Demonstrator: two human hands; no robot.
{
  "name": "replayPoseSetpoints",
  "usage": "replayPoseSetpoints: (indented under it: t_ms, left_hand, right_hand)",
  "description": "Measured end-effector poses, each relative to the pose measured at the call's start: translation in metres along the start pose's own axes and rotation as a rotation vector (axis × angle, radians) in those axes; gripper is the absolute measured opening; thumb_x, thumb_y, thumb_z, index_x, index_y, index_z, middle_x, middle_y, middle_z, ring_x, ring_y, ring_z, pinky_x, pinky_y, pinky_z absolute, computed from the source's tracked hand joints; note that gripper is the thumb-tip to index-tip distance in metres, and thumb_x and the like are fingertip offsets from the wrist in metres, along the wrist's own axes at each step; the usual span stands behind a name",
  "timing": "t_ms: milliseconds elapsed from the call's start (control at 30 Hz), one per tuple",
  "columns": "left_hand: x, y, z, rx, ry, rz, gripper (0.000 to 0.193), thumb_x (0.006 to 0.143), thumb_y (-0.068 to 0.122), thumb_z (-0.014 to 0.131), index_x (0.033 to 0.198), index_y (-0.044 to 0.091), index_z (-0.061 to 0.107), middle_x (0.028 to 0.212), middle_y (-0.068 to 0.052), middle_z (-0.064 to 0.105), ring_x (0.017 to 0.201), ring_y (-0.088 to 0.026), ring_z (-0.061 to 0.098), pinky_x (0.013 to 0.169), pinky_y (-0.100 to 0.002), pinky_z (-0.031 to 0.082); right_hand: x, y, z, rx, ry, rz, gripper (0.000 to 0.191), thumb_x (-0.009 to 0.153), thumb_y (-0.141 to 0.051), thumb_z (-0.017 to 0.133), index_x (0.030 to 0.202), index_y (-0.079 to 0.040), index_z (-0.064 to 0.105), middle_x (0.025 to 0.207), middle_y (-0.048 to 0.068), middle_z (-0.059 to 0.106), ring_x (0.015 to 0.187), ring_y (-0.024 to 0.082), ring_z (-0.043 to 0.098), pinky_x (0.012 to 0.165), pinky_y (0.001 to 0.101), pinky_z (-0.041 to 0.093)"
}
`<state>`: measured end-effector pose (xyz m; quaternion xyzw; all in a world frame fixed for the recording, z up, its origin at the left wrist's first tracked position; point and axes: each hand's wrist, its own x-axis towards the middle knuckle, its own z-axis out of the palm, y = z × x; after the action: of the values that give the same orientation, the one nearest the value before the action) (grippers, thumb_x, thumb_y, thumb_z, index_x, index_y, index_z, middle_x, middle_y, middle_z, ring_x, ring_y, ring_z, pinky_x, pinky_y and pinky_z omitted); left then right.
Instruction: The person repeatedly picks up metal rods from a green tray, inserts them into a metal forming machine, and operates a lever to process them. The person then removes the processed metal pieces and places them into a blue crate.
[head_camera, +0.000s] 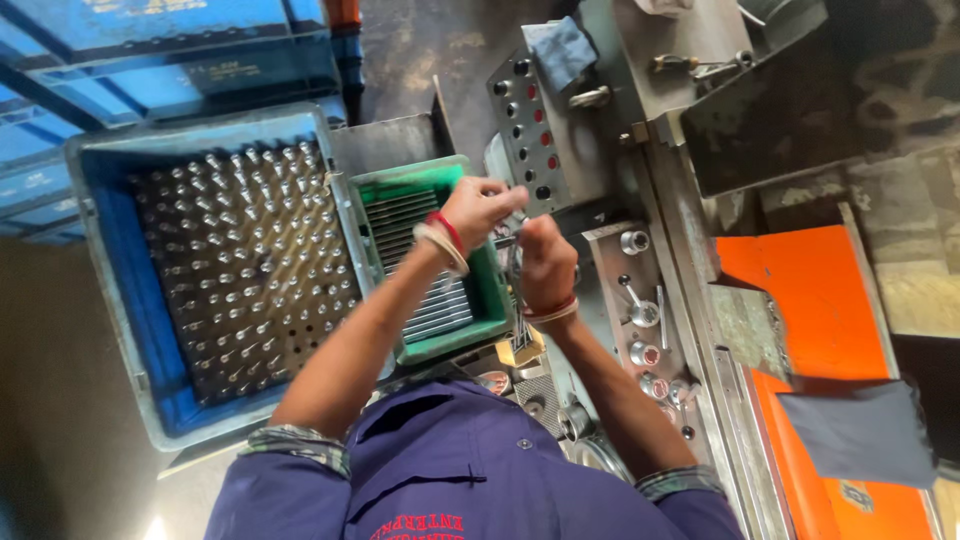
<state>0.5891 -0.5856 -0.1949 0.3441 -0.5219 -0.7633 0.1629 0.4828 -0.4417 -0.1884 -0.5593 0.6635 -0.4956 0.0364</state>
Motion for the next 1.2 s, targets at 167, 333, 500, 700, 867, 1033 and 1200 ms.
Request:
replayPoseSetpoints:
  t_ms: [167, 333, 500, 700, 867, 1033, 1200]
  left_hand:
    - [0.003, -0.023, -0.05, -0.014, -0.09, -0.052, 0.03, 0.091, 0.034, 0.079, 0.074, 0.01, 0.071, 0.062, 0.006, 0.05, 0.048, -0.003, 0.041, 0.042, -0.025, 0.026]
    - [-0.005, -0.036, -0.058, -0.558, 0.473, 0.286, 0.035, 0.094, 0.027, 0.077, 0.069, 0.007, 0.063, 0.058, 0.004, 0.051, 0.044, -0.005, 0.041, 0.039, -0.025, 0.028]
    - [-0.037, -0.014, -0.135, -0.76, 0.755, 0.421, 0.036, 0.095, 0.024, 0.076, 0.065, 0.007, 0.062, 0.056, 0.001, 0.055, 0.042, -0.008, 0.047, 0.041, -0.027, 0.038]
    - [-0.132, -0.047, -0.226, 0.409, 0.742, 0.305, 0.031, 0.094, 0.035, 0.076, 0.092, 0.005, 0.08, 0.071, -0.011, 0.073, 0.059, -0.018, 0.065, 0.057, -0.033, 0.051]
    - [-0.181, -0.123, -0.189, 0.958, 0.287, -0.464, 0.04, 0.09, 0.044, 0.077, 0.095, 0.004, 0.078, 0.101, -0.023, 0.074, 0.097, -0.038, 0.074, 0.086, -0.046, 0.058]
    - [-0.176, -0.17, -0.164, 1.071, 0.281, -0.559, 0.03, 0.094, 0.035, 0.069, 0.098, 0.006, 0.077, 0.103, -0.02, 0.074, 0.101, -0.038, 0.073, 0.086, -0.048, 0.059]
    - [-0.173, -0.169, -0.162, 1.236, 0.338, -0.409, 0.021, 0.096, 0.01, 0.059, 0.093, 0.008, 0.08, 0.101, -0.019, 0.076, 0.096, -0.036, 0.075, 0.08, -0.048, 0.062]
  right_hand:
    - [0.006, 0.01, 0.015, -0.139, -0.232, -0.286, 0.025, 0.11, -0.021, 0.059, 0.092, -0.003, 0.062, 0.077, 0.013, 0.061, 0.066, 0.028, 0.063, 0.059, 0.0363, 0.048]
    - [-0.002, 0.006, 0.077, 0.217, -0.397, 0.382, 0.019, 0.105, -0.017, 0.066, 0.109, 0.0, 0.071, 0.088, 0.006, 0.074, 0.076, 0.011, 0.069, 0.068, 0.0273, 0.053]
    - [0.022, -0.005, 0.106, 0.632, -0.581, 0.531, 0.027, 0.094, -0.013, 0.076, 0.115, 0.004, 0.075, 0.097, 0.003, 0.077, 0.087, 0.007, 0.07, 0.078, 0.0228, 0.057]
    - [0.064, -0.011, 0.135, -0.106, -0.648, 0.082, 0.014, 0.082, -0.008, 0.082, 0.095, -0.005, 0.078, 0.081, 0.009, 0.07, 0.068, 0.021, 0.063, 0.064, 0.0327, 0.05]
    - [0.063, -0.007, 0.19, -0.383, -0.736, -0.373, 0.009, 0.081, -0.009, 0.073, 0.088, -0.005, 0.068, 0.091, 0.015, 0.067, 0.094, 0.035, 0.062, 0.083, 0.042, 0.052]
    - [0.058, -0.005, 0.235, -0.601, -0.924, -0.365, 0.009, 0.09, -0.007, 0.063, 0.095, -0.005, 0.07, 0.094, 0.015, 0.07, 0.098, 0.035, 0.065, 0.086, 0.0435, 0.053]
    - [0.049, -0.009, 0.238, -0.58, -0.788, -0.311, 0.013, 0.092, -0.003, 0.063, 0.101, -0.004, 0.072, 0.095, 0.018, 0.071, 0.096, 0.035, 0.066, 0.084, 0.0447, 0.055]
